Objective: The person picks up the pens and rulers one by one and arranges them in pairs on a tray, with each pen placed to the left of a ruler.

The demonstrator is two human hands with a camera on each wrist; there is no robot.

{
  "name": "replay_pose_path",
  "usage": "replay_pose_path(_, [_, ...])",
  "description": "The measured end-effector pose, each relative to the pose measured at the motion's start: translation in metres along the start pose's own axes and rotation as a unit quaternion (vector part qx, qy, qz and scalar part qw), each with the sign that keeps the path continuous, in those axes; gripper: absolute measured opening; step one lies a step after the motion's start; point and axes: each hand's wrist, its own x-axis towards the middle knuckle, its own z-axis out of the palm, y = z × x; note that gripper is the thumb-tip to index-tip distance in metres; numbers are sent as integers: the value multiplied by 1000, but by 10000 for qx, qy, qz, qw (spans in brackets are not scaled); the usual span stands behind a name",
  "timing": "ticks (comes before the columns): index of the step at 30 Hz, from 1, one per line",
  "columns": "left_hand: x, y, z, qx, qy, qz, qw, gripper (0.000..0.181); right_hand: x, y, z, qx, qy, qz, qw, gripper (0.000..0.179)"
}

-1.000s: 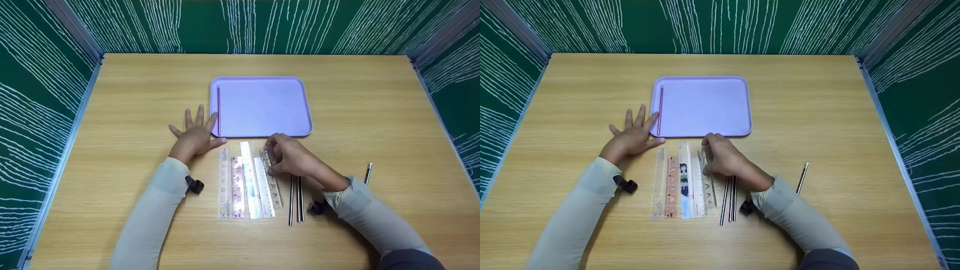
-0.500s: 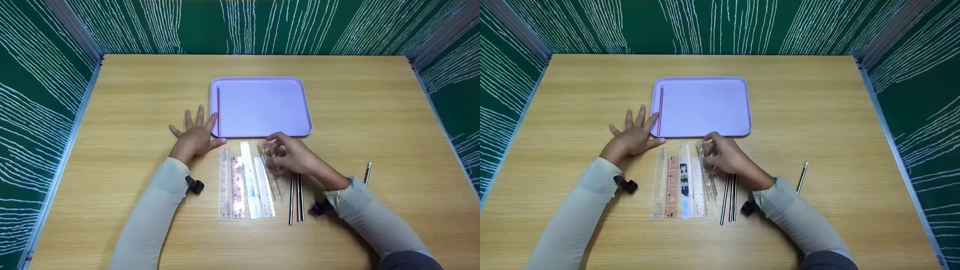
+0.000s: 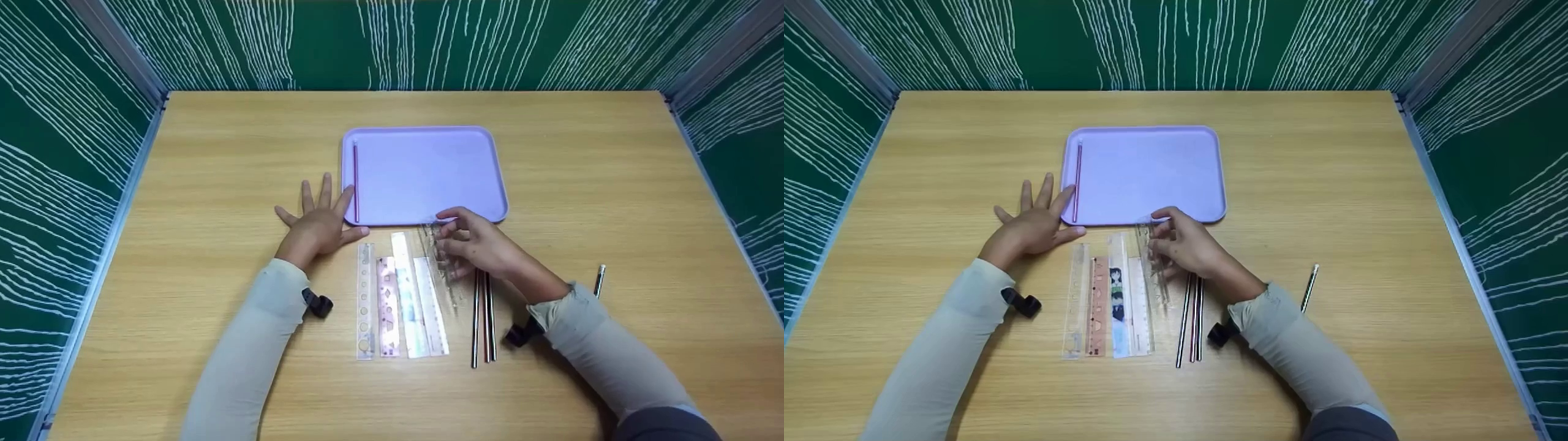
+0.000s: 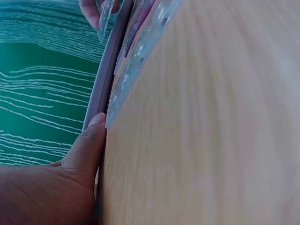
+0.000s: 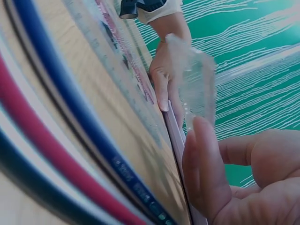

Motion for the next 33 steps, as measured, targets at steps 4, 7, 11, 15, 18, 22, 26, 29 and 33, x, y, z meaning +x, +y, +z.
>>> replay_pose_path(4, [0, 0, 1, -30, 19, 16, 10000, 98, 3, -3, -2, 298, 13, 234, 9993, 59])
replay_pose_path(7, [0, 0, 2, -22, 31, 20, 10000, 98, 5, -5, -2, 524, -15, 382, 9979, 67])
replay_pose_path(11, [-1, 0, 2, -17, 49, 26, 10000, 98, 7, -6, -3, 748, -89, 514, 9958, 76])
replay_pose_path(15, [0, 1, 1, -10, 45, 22, 10000, 98, 9, -7, -2, 911, -90, 545, 9943, 70])
replay_pose_path(18, [0, 1, 1, -1, 49, 17, 10000, 98, 11, -9, -1, 1010, -51, 511, 9936, 64])
replay_pose_path(22, [0, 1, 1, 26, 72, 26, 10000, 99, 15, -12, 0, 1125, -37, 512, 9923, 61])
replay_pose_path(26, [1, 0, 2, 44, 101, 29, 9999, 98, 20, -17, 3, 1143, -104, 529, 9920, 58])
replay_pose_path(29, [1, 0, 2, 52, 105, 30, 9999, 98, 24, -20, 6, 1016, -185, 466, 9936, 56])
replay_pose_path(33, [1, 0, 2, 46, 88, 57, 9999, 98, 29, -24, 10, 819, -217, 367, 9957, 55])
